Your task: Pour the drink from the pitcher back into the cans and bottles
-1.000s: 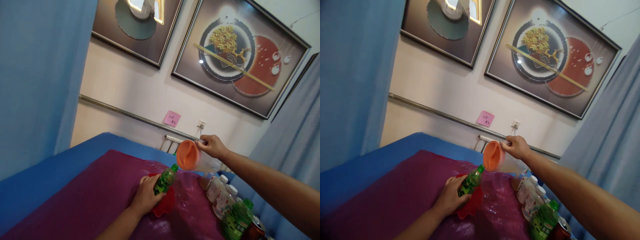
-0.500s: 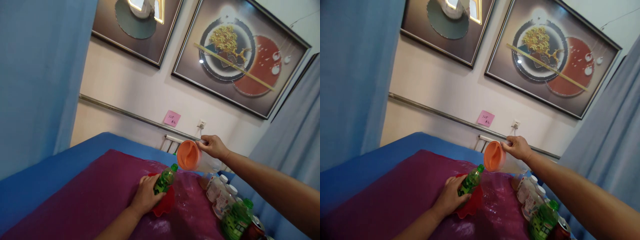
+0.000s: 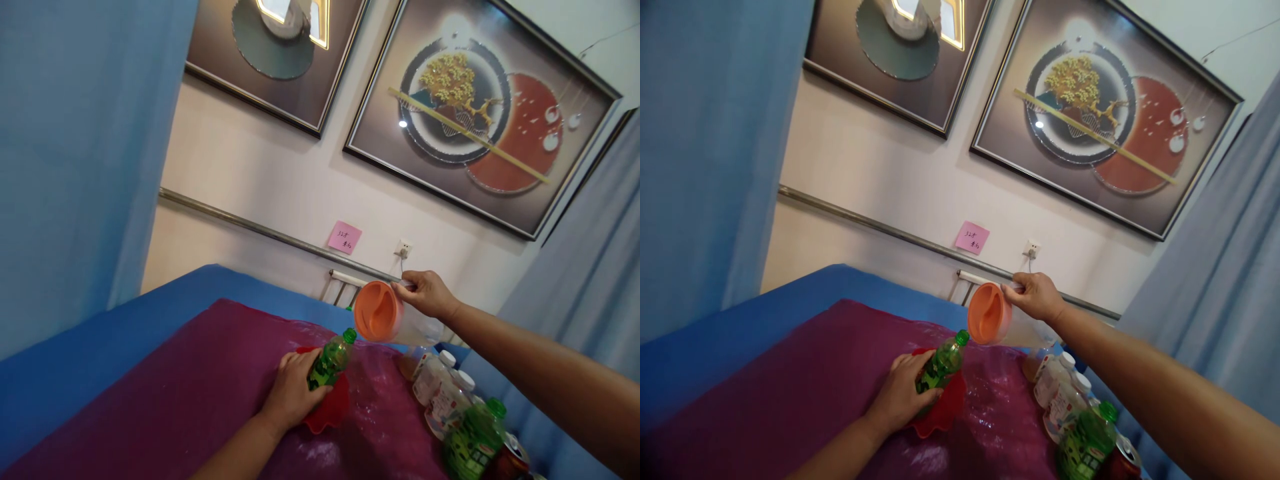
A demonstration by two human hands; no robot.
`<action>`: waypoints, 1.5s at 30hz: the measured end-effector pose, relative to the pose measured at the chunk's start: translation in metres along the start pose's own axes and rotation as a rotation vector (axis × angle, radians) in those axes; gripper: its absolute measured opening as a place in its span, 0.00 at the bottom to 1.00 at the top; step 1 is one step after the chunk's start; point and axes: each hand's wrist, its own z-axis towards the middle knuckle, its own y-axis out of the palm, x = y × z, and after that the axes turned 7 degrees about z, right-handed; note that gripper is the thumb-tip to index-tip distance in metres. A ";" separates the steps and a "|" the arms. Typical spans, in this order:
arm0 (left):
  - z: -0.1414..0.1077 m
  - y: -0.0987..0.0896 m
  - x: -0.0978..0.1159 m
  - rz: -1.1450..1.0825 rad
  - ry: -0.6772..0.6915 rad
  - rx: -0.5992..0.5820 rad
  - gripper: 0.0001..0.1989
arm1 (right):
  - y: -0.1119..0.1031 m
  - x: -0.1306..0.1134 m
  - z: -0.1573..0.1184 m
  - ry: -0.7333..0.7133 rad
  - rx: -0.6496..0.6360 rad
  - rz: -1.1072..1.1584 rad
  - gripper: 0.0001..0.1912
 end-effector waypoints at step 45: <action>-0.001 0.002 -0.002 -0.013 -0.001 -0.010 0.32 | -0.003 -0.001 -0.001 0.006 -0.010 0.001 0.23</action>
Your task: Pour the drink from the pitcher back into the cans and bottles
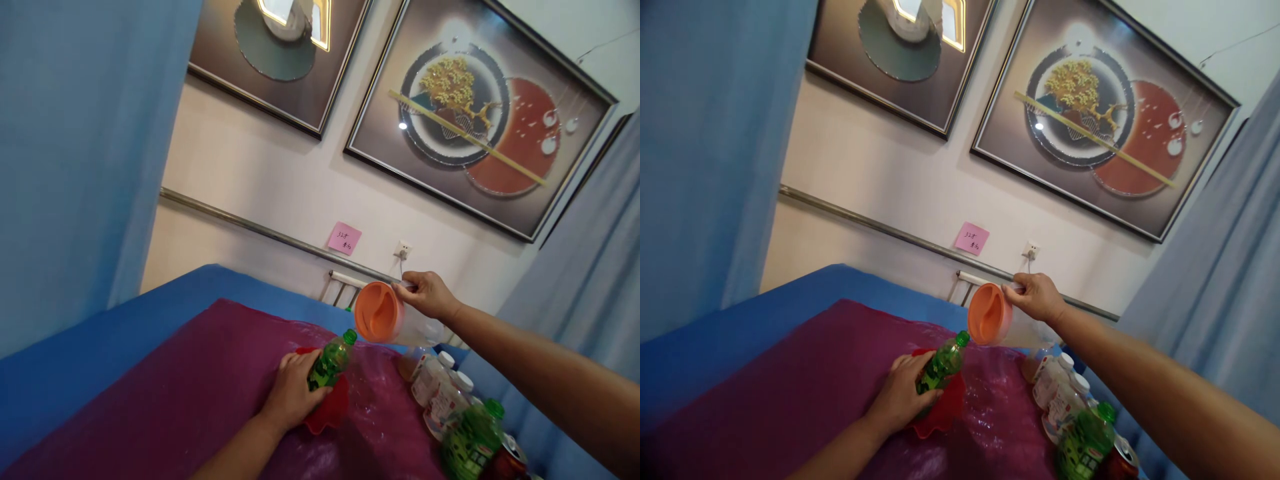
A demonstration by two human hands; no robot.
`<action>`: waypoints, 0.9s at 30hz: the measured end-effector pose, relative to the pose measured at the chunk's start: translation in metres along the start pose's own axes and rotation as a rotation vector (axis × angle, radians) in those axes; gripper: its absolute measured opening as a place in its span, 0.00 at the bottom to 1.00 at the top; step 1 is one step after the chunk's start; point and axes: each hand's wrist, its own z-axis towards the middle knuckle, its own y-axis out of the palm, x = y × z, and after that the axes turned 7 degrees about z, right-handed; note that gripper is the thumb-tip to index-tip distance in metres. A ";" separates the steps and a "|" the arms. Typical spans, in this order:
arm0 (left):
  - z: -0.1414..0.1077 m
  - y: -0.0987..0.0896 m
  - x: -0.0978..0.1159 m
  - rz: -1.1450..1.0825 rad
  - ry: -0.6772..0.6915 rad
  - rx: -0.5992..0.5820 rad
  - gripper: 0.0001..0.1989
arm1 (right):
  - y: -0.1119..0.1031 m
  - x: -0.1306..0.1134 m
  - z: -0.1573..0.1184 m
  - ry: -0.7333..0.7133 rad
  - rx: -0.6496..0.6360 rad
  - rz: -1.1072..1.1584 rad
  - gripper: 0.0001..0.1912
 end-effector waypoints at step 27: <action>-0.001 -0.001 0.001 -0.001 0.002 -0.002 0.31 | -0.004 -0.004 0.000 -0.028 0.022 -0.012 0.23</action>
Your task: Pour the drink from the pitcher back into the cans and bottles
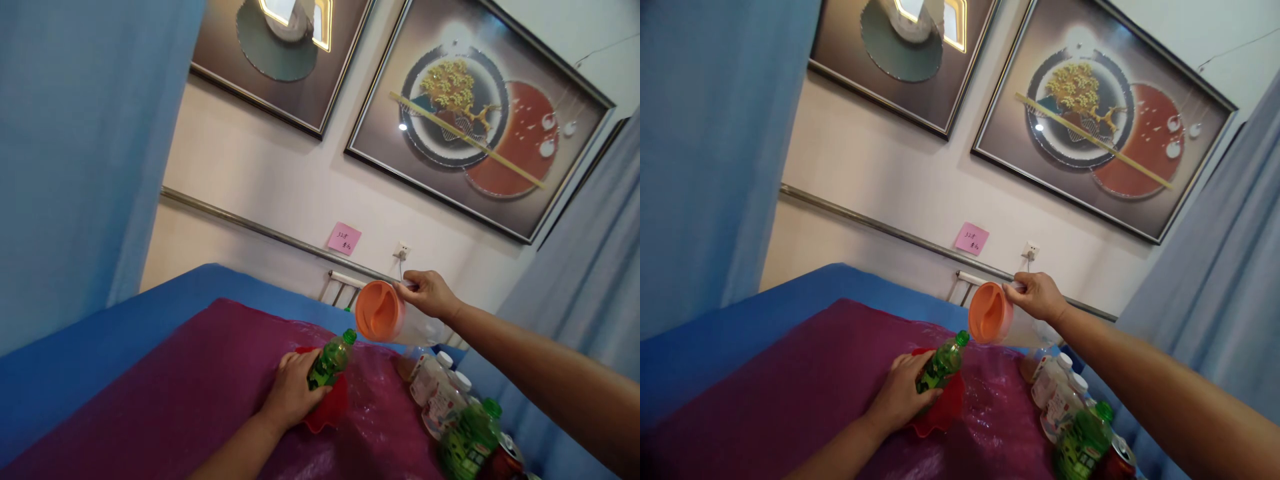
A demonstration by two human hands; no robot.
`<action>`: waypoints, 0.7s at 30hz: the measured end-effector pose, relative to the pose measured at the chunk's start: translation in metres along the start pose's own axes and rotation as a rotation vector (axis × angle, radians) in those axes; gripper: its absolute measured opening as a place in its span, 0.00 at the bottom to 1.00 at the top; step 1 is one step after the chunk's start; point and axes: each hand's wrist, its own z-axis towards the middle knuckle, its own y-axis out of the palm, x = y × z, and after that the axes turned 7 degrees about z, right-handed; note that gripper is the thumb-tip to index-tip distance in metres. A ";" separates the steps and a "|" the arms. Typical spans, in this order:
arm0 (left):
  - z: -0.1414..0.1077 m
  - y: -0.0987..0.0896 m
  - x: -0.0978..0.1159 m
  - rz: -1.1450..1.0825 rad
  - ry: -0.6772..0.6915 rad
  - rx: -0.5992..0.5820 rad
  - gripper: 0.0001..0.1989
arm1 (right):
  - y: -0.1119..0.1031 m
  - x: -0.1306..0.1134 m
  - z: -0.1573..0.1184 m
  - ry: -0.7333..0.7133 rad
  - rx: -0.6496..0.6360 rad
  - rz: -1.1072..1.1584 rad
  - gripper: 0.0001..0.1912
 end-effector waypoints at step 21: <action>0.000 0.001 -0.002 0.001 0.007 0.022 0.31 | 0.001 -0.001 -0.001 -0.003 -0.008 -0.008 0.23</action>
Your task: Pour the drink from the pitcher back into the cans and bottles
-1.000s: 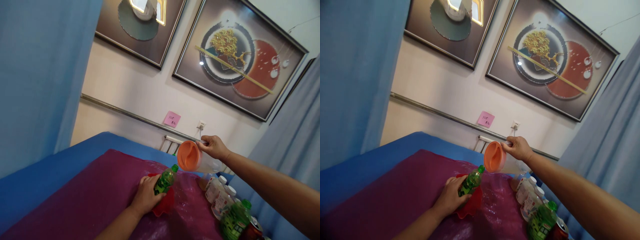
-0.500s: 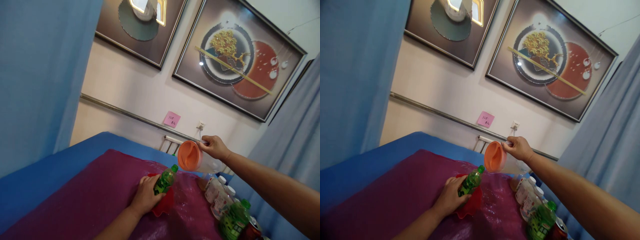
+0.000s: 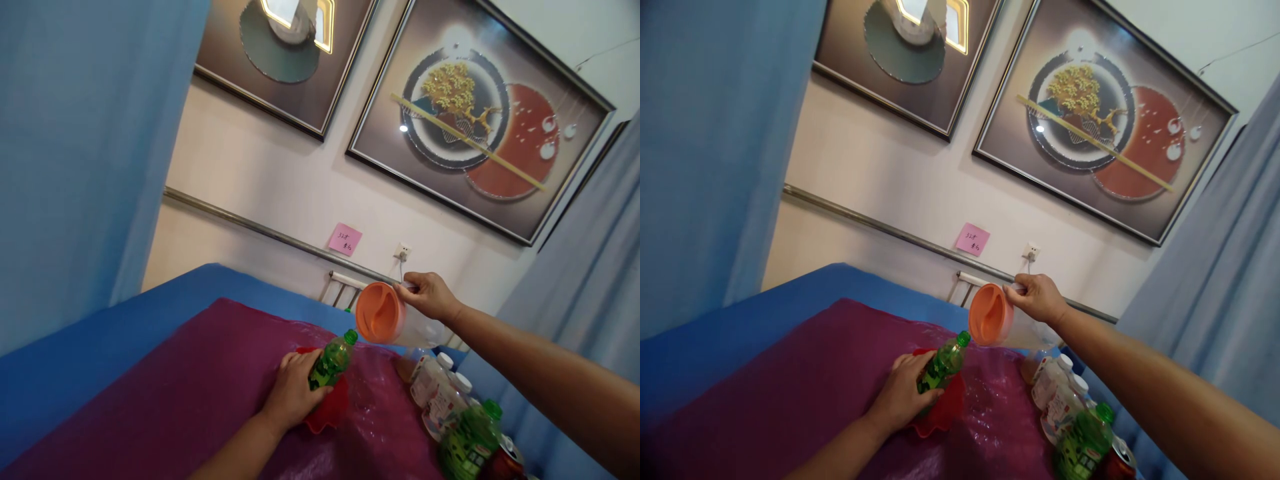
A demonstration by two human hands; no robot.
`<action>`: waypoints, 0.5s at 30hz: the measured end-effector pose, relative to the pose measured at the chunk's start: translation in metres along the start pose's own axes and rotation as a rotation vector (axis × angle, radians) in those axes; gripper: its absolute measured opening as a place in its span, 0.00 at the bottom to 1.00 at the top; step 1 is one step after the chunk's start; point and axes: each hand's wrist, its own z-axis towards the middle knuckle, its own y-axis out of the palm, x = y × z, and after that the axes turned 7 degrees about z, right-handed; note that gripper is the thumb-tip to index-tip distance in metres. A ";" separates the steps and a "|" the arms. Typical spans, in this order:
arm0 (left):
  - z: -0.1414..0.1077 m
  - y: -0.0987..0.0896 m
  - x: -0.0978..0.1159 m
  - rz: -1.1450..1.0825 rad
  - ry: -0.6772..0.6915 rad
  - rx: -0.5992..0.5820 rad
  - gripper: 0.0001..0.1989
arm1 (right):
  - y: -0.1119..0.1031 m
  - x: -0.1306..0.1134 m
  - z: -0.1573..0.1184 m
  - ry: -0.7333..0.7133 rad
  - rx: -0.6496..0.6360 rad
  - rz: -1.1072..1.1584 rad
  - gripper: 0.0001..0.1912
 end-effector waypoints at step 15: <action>0.000 0.000 0.000 0.004 -0.017 -0.018 0.31 | -0.001 -0.002 0.000 -0.009 0.001 0.014 0.23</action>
